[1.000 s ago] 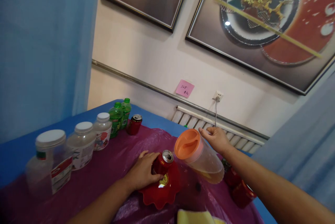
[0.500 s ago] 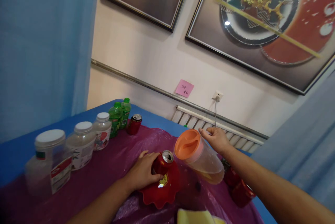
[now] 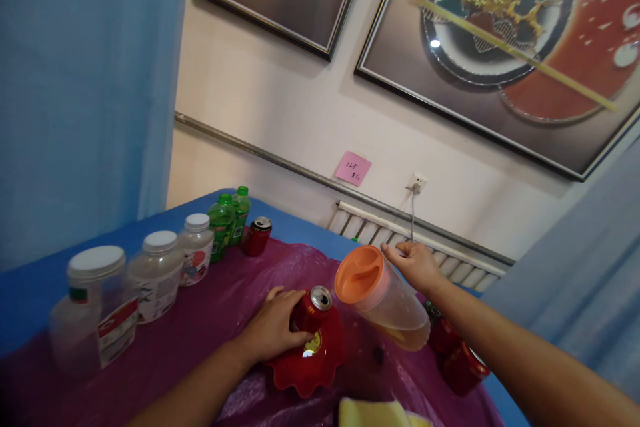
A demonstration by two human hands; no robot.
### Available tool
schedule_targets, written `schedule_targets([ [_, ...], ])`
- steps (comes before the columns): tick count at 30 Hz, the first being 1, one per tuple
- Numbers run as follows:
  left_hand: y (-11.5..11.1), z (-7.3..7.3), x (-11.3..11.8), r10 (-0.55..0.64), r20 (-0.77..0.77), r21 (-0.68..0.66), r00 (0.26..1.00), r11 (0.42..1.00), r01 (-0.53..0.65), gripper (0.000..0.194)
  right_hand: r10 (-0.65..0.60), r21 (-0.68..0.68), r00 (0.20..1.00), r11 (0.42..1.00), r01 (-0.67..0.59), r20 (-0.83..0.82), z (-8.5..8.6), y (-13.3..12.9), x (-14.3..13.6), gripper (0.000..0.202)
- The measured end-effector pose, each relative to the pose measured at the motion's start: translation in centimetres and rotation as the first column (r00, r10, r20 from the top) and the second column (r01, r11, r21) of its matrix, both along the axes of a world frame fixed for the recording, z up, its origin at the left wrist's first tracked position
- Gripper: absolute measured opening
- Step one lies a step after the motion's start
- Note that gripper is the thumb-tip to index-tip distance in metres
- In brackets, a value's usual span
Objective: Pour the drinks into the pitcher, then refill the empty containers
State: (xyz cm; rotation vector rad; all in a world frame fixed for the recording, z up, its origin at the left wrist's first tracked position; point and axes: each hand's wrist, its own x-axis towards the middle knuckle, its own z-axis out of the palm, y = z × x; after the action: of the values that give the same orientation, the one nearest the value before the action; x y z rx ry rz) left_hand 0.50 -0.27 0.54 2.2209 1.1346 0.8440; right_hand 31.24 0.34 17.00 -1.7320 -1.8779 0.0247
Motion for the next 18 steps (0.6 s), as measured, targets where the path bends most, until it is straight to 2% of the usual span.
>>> schedule_targets([
  [18,-0.02,-0.02,0.00,0.002,-0.006,-0.004,1.000,1.000,-0.002,0.052,-0.016,-0.007,1.000,1.000,0.016,-0.007,0.05,-0.05,0.02,0.059],
])
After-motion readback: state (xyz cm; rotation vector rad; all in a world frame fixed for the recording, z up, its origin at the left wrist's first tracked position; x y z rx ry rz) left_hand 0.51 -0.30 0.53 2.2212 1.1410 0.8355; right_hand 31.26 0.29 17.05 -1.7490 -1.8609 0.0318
